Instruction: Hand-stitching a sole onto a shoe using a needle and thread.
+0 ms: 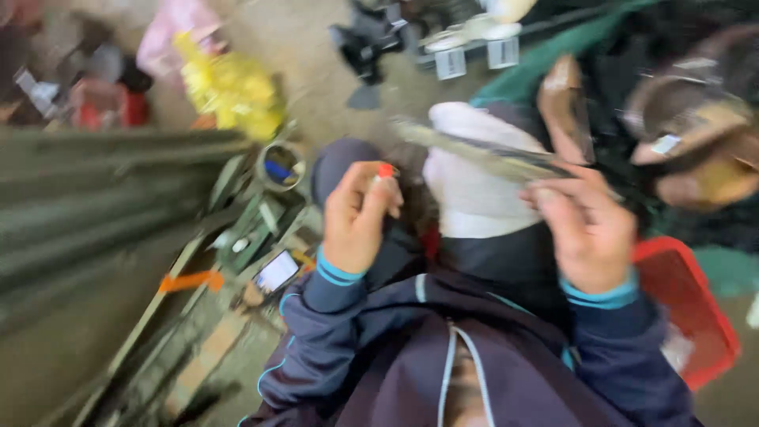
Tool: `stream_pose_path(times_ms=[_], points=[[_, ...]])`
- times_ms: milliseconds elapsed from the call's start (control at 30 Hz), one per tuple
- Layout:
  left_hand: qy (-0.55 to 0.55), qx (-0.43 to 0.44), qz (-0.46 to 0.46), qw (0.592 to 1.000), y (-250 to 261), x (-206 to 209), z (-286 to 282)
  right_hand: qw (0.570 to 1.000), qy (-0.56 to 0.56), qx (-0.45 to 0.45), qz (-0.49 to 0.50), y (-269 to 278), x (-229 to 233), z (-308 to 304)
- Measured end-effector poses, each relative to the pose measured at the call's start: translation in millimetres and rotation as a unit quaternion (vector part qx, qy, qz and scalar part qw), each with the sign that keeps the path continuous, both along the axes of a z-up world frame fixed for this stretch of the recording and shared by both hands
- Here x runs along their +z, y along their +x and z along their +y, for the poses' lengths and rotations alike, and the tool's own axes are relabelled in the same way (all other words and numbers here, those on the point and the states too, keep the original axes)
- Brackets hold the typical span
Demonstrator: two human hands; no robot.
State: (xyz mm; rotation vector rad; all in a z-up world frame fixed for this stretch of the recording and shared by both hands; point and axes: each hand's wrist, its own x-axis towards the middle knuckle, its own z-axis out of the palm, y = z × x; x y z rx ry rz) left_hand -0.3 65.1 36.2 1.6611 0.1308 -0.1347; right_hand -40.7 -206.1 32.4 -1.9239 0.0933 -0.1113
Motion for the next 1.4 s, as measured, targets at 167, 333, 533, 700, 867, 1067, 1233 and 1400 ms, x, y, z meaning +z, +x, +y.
stream_pose_path(times_ms=[167, 333, 533, 700, 867, 1067, 1233, 1400], points=[[0.073, 0.232, 0.058, 0.968, -3.7, -30.5, 114.4, 0.997, 0.064, -0.015, 0.038, -4.4, 1.3, -1.3], [0.200, 0.328, 0.115, 0.916, -31.9, -179.0, 229.0, 0.999, 0.014, 0.002, 0.036, -3.6, 1.8, -3.9], [0.365, 0.284, 0.176, 0.869, -64.5, -273.4, 264.3, 0.999, -0.021, -0.007, 0.030, -9.8, 8.3, 0.1], [0.448, 0.227, 0.297, 0.812, -61.6, -294.2, 272.5, 0.996, -0.072, 0.021, 0.036, -15.3, -0.3, -13.6], [0.470, 0.178, 0.350, 0.791, -52.4, -313.6, 279.4, 0.992, -0.110, 0.032, 0.047, -16.7, 0.1, -13.8], [0.474, 0.177, 0.365, 0.781, -47.0, -314.6, 275.7, 0.992, -0.117, 0.039, 0.040, -13.6, 9.3, -8.3], [0.501, 0.185, 0.261, 0.804, -55.6, -310.4, 274.3, 0.990, -0.124, 0.054, 0.040, -10.3, 9.1, -7.3], [0.459, 0.233, 0.081, 0.854, -46.6, -285.1, 268.4, 0.988, -0.152, 0.030, 0.013, -2.3, 12.2, 5.7]])
